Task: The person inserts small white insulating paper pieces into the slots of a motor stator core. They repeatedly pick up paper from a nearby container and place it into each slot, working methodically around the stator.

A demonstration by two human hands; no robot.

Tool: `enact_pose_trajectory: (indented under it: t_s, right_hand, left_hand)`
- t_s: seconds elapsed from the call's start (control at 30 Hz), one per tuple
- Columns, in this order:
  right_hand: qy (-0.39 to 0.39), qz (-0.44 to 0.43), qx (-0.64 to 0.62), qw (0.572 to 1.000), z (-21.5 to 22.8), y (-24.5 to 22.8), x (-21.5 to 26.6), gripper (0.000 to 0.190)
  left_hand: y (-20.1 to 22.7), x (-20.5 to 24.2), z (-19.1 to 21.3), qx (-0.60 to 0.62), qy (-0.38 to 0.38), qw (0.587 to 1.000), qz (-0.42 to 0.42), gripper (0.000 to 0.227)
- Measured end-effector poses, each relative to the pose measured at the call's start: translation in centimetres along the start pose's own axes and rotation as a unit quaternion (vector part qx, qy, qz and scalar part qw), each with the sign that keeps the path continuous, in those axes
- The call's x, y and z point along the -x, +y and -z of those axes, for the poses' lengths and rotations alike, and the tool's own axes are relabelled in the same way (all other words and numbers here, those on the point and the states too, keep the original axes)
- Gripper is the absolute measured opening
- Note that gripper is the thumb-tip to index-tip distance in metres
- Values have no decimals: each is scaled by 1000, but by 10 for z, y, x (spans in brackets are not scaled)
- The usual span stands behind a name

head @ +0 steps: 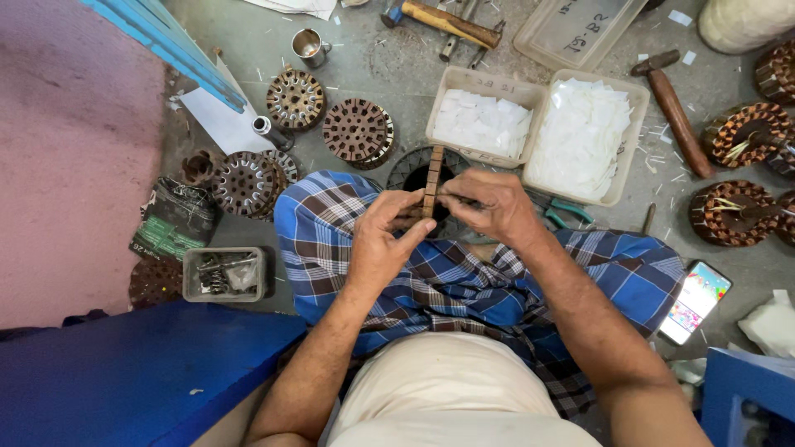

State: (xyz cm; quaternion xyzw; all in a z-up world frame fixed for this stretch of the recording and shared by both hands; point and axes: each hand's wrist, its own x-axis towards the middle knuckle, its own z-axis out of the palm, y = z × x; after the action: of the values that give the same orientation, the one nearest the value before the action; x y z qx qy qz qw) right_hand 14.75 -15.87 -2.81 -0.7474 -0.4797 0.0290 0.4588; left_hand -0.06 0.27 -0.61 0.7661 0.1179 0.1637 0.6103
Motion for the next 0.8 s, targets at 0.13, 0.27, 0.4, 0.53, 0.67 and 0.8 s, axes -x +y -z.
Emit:
enact_pose_trajectory:
  t_s: [0.13, 0.27, 0.4, 0.53, 0.67, 0.8]
  right_hand:
    - [-25, -121, -72, 990, -3, 0, -3, 18]
    - [-2, -230, -247, 941, -10, 3, 1, 24]
    - [44, -247, -344, 905, -13, 9, 15, 31]
    - [41, -217, -310, 925, -19, 14, 18, 15]
    - [24, -215, -276, 936, -23, 15, 15, 12]
    - [26, -223, -286, 932, -25, 14, 13, 11]
  left_hand:
    - [-1, 0, 2, -10, -8, 1000, -5, 39]
    - [-4, -1, 4, -3, -9, 1000, -4, 40]
    - [-12, -4, 8, 32, -2, 999, 5, 32]
    - [-21, -12, 11, -18, 5, 999, -43, 20]
    - [-27, -18, 6, -14, 22, 999, -34, 17]
    - [-30, -20, 9, -14, 8, 1000, -12, 18]
